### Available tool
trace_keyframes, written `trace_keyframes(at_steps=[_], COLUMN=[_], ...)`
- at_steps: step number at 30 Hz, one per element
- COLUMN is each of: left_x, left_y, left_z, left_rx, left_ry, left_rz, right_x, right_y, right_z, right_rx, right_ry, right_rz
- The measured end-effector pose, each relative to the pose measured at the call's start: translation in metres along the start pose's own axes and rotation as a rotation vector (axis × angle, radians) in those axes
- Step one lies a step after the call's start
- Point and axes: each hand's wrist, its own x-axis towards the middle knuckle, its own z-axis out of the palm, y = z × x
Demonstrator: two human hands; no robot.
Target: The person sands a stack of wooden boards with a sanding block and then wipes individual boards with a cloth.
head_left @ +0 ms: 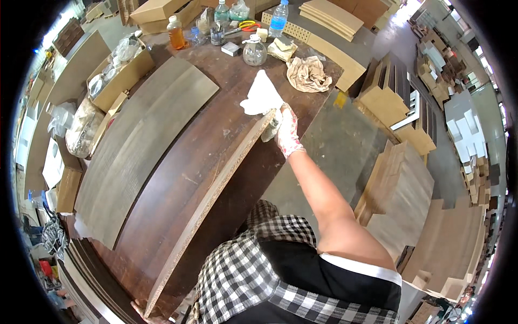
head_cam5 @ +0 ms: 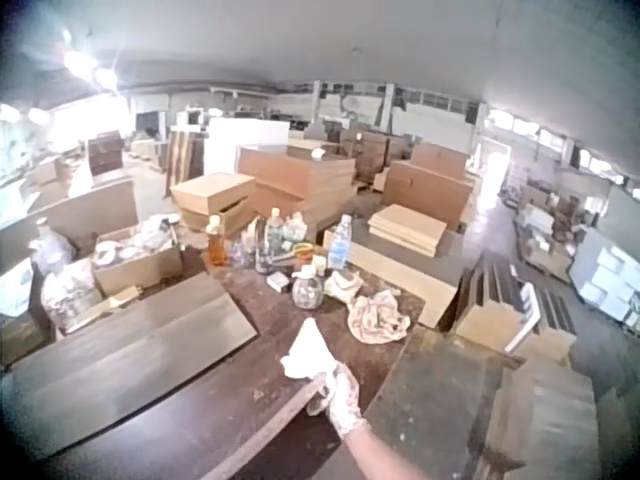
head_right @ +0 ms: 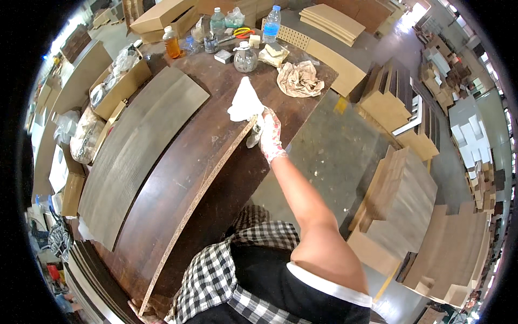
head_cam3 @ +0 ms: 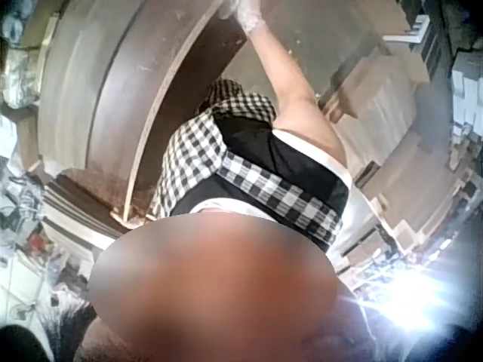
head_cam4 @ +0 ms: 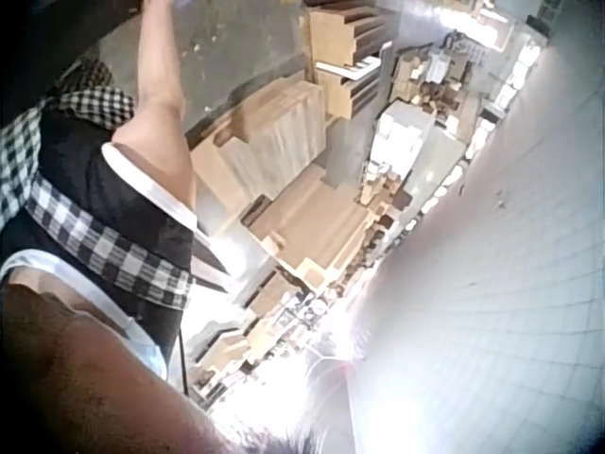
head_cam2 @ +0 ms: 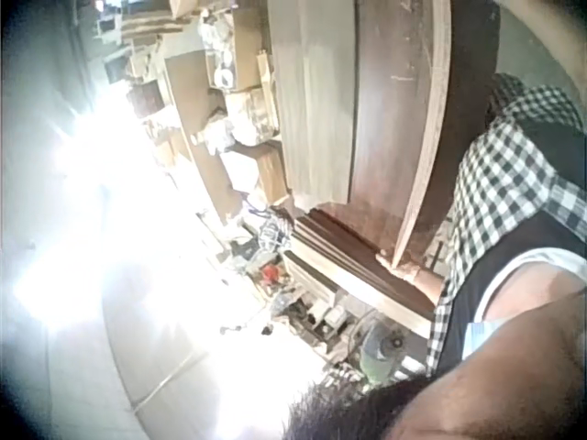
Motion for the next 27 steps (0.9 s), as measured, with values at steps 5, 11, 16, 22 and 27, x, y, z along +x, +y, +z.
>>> trace_keyframes(at_steps=[5, 11, 16, 22, 27], left_x=[-0.016, -0.027, -0.024, -0.030, -0.031], left_y=[-0.004, 0.008, -0.020, -0.022, -0.002], left_z=[0.006, -0.001, -0.008, 0.019, 0.016], left_rx=[-0.053, -0.304, -0.124, -0.599, -0.382], left_ry=[-0.313, -0.432, -0.473, -0.308, -0.296], left_rz=[-0.066, -0.425, -0.347, -0.736, -0.639], right_x=[0.006, 0.037, -0.034, -0.190, -0.096], right_y=[0.004, -0.010, -0.085, 0.071, 0.082], right_z=[-0.018, -0.067, 0.018, 0.055, 0.004], right_rx=[0.014, -0.400, -0.608, -1.780, -1.619], right_ry=[0.093, -0.032, -0.198, -1.213, -0.736], right_rz=[0.019, -0.336, -0.094, -1.146, -0.978])
